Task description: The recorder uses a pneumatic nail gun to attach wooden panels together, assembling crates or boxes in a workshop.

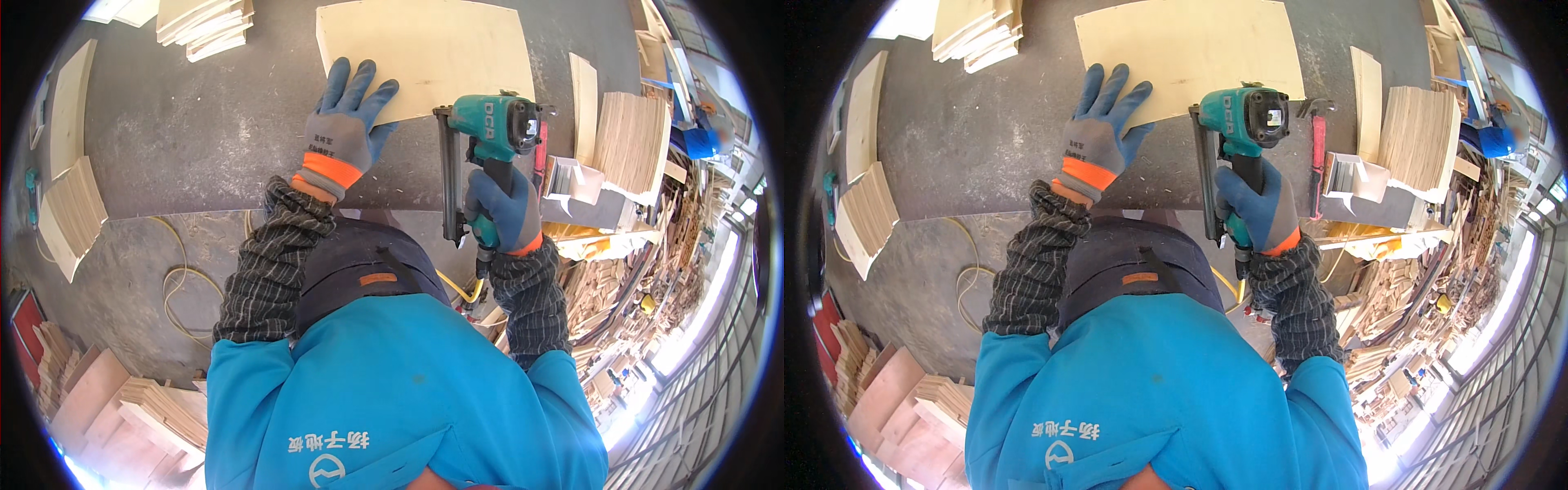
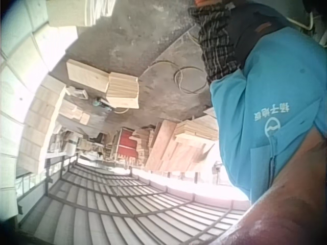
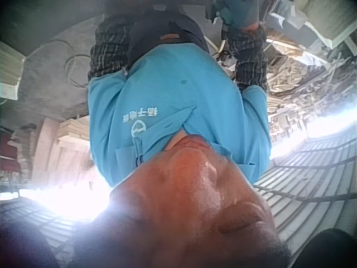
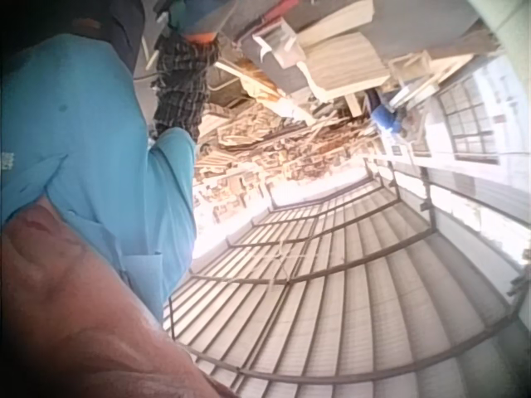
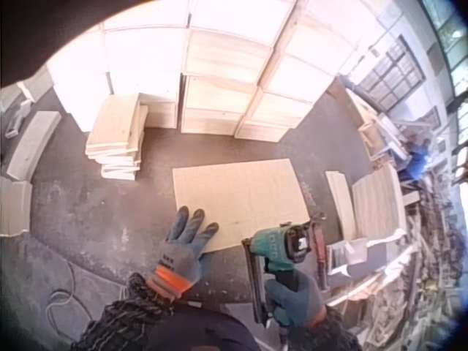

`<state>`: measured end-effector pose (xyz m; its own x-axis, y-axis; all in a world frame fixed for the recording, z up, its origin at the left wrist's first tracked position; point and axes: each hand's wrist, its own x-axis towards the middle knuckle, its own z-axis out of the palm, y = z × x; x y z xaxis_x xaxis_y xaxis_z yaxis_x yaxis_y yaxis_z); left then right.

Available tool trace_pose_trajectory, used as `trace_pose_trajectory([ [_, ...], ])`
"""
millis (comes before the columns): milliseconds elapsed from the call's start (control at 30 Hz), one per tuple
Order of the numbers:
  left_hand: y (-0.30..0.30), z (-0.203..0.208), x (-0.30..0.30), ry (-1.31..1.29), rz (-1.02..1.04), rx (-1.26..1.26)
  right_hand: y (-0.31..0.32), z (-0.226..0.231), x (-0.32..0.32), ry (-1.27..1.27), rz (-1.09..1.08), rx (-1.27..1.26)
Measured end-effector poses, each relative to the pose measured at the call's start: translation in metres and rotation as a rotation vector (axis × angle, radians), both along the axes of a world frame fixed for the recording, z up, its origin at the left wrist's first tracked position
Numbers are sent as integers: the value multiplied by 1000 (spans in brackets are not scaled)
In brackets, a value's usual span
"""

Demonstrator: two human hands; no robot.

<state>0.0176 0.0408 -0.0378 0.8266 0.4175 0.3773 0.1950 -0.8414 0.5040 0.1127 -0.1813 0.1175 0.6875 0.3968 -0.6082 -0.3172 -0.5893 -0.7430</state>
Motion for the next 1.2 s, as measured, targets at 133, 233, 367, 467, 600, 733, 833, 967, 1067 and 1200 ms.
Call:
trace_pose_trajectory([
  [133, -1, 1, 0, 11, 1, -2, -7, -8, 3, 20, 0, 18],
  [233, 0, 3, 0, 24, -1, 10, -6, -7, 3, 23, -11, 25],
  [367, 3, 1, -2, 37, -18, -5, -5, 5, -2, -27, -33, 91],
  [467, 11, 6, -8, 94, -86, -63, -18, 8, -1, -22, -52, 111],
  [600, 31, 10, -30, 113, -196, -209, -8, 18, -12, 5, -72, 124],
  [733, 36, -1, -45, 136, -124, -144, 4, 10, -16, 41, 66, 44],
  [833, 36, -8, -44, 146, -113, -182, 11, -8, -21, 74, 44, 77],
  [967, 34, -11, -44, 66, -105, -289, 21, -7, -24, 60, 60, 47],
  [1067, 34, -15, -44, 47, -97, -315, 24, -5, -25, 74, 48, 44],
  [1200, 34, -14, -45, 73, -88, -320, 24, -7, -24, 75, 82, 37],
])
